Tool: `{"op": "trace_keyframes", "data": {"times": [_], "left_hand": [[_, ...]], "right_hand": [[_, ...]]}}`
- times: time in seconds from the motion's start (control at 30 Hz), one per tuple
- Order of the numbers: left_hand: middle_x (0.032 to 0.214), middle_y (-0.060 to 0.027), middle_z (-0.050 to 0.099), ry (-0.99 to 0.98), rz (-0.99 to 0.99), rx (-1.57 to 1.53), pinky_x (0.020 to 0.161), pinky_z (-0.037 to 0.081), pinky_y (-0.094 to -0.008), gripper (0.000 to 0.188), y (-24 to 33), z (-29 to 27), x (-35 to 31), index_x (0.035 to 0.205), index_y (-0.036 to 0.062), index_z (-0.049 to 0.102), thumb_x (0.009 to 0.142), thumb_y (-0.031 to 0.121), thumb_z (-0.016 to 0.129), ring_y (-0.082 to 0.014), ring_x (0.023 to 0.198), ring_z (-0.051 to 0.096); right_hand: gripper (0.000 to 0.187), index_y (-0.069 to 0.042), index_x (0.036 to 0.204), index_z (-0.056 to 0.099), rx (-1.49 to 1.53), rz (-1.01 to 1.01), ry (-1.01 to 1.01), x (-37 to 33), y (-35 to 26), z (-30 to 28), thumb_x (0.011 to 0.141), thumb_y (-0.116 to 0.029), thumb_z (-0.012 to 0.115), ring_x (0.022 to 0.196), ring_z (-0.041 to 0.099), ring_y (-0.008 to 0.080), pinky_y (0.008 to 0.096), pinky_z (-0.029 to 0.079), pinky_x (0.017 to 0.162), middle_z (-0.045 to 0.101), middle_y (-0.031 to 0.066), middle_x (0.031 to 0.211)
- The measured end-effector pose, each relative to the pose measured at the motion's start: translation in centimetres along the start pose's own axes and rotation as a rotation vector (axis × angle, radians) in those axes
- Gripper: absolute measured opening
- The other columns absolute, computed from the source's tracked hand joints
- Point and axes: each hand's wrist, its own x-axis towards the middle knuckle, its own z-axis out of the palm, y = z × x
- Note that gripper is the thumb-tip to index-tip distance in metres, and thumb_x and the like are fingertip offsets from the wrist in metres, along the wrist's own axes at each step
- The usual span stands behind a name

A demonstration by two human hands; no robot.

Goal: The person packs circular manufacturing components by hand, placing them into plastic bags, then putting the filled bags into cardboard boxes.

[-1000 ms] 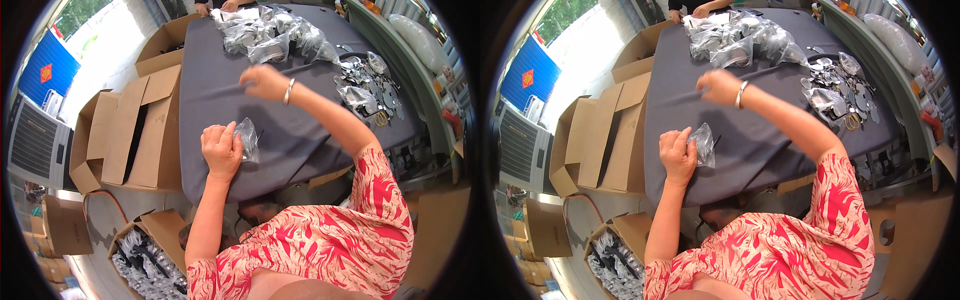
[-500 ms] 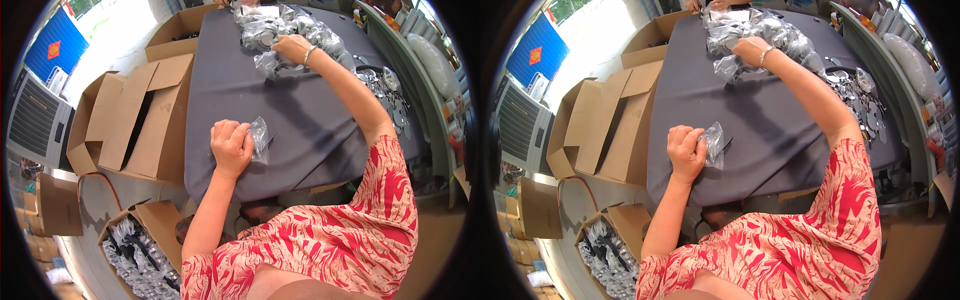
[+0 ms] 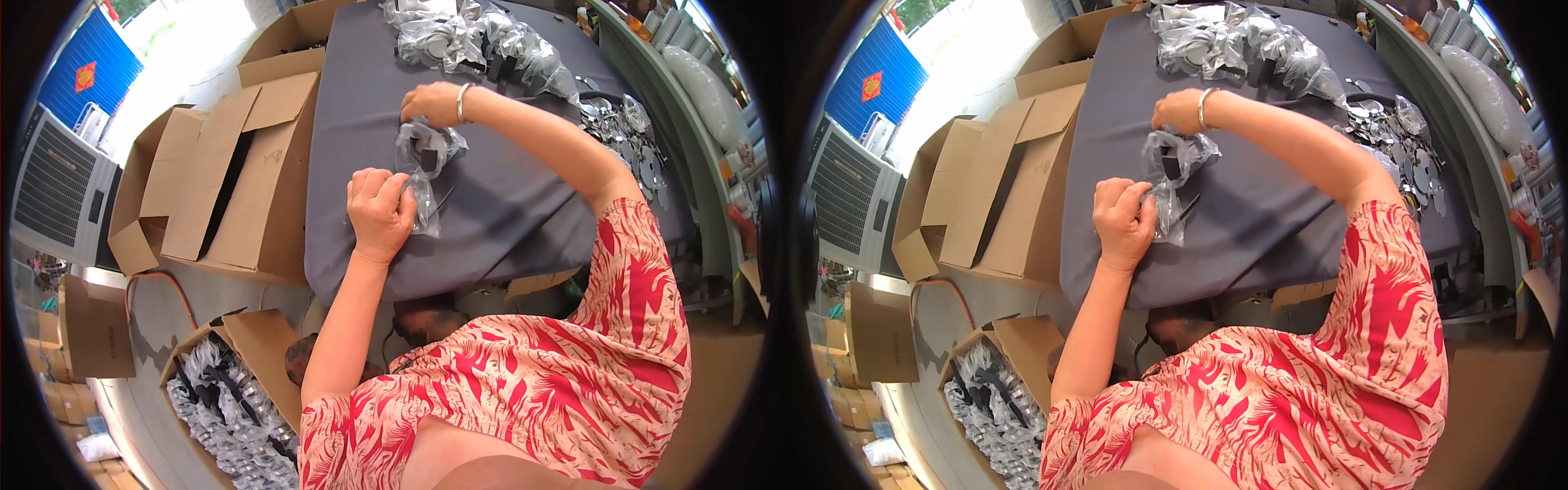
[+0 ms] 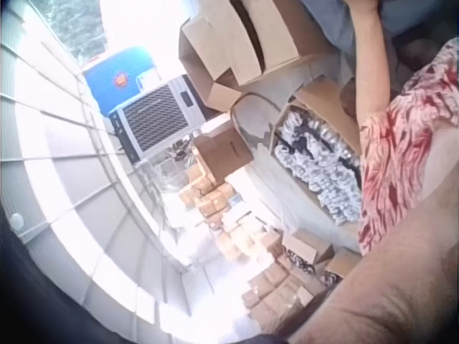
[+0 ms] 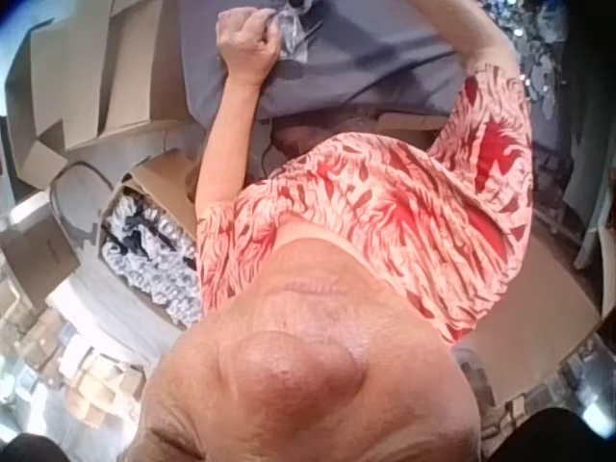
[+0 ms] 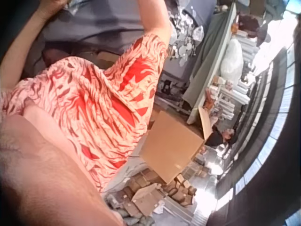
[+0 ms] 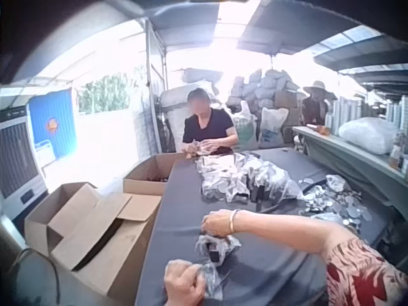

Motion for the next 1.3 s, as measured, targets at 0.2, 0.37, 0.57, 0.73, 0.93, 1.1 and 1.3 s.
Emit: {"op": "trace_keyframes", "data": {"times": [0.2, 0.37, 0.57, 0.73, 0.93, 1.1, 1.3], "left_hand": [[0.072, -0.0024, 0.052, 0.002, 0.023, 0.020, 0.065, 0.039, -0.0352, 0.013, -0.2, -0.2, 0.0, 0.072, 0.0083, 0.060, 0.060, 0.004, 0.063, -0.0228, 0.074, 0.051], [0.071, -0.0025, 0.052, 0.015, 0.020, 0.005, 0.064, 0.039, -0.0354, 0.012, -0.1, 0.0, -0.3, 0.071, 0.0083, 0.060, 0.060, 0.003, 0.062, -0.0230, 0.073, 0.051], [0.081, -0.0057, 0.056, 0.012, -0.029, -0.015, 0.069, 0.043, -0.0367, 0.026, -0.4, 0.4, -0.3, 0.087, 0.0067, 0.061, 0.061, 0.003, 0.062, -0.0251, 0.080, 0.053], [0.112, -0.0156, 0.056, 0.062, -0.131, -0.093, 0.086, 0.043, -0.0404, 0.050, -0.7, 0.8, -0.2, 0.114, 0.0022, 0.055, 0.066, 0.008, 0.067, -0.0326, 0.098, 0.053], [0.112, -0.0142, 0.056, -0.046, -0.093, -0.083, 0.085, 0.045, -0.0389, 0.051, -0.8, 0.2, -0.1, 0.111, 0.0045, 0.058, 0.064, 0.014, 0.073, -0.0326, 0.100, 0.053], [0.108, -0.0116, 0.057, -0.069, -0.184, -0.097, 0.078, 0.047, -0.0378, 0.046, 0.1, 0.2, 0.2, 0.102, 0.0086, 0.061, 0.059, 0.011, 0.075, -0.0304, 0.094, 0.053], [0.107, -0.0106, 0.056, -0.072, -0.171, -0.112, 0.076, 0.048, -0.0374, 0.044, 0.5, 0.0, 0.0, 0.101, 0.0092, 0.061, 0.058, 0.009, 0.074, -0.0298, 0.093, 0.052]], "right_hand": [[0.036, 0.000, 0.077, 0.067, 0.160, 0.323, -0.086, 2.7, -5.4, -3.5, 0.079, -0.035, 0.056, 0.070, 0.062, 0.0339, 0.0406, 0.050, 0.068, 0.063, 0.0189, 0.072], [0.049, 0.002, 0.081, 0.067, 0.092, 0.402, -0.409, 2.2, -6.3, -1.3, 0.068, -0.046, 0.068, 0.069, 0.064, 0.0297, 0.0380, 0.051, 0.065, 0.065, 0.0183, 0.077], [0.039, 0.005, 0.071, 0.060, 0.292, 0.264, -0.071, -1.2, -3.2, 1.4, 0.059, -0.030, 0.072, 0.063, 0.060, 0.0294, 0.0360, 0.048, 0.059, 0.060, 0.0171, 0.067], [0.012, -0.002, 0.077, 0.059, 1.079, 0.119, -0.145, -3.6, -3.5, -1.2, 0.070, -0.007, 0.068, 0.064, 0.052, 0.0044, 0.0241, 0.044, 0.057, 0.058, -0.0001, 0.067], [0.022, -0.003, 0.099, 0.060, 1.439, 0.015, -0.242, -3.5, -6.2, 1.9, 0.080, -0.013, 0.063, 0.072, 0.054, 0.0078, 0.0245, 0.045, 0.062, 0.061, -0.0006, 0.084], [0.025, 0.003, 0.086, 0.062, 0.994, 0.069, -0.022, -3.9, -5.7, -0.7, 0.079, -0.020, 0.065, 0.072, 0.056, 0.0106, 0.0276, 0.046, 0.068, 0.061, 0.0056, 0.073], [0.033, -0.007, 0.106, 0.056, -0.121, 0.455, 0.505, -1.2, 4.3, -0.5, 0.074, -0.013, 0.062, 0.099, 0.056, 0.0279, 0.0380, 0.048, 0.079, 0.057, 0.0117, 0.102]]}}
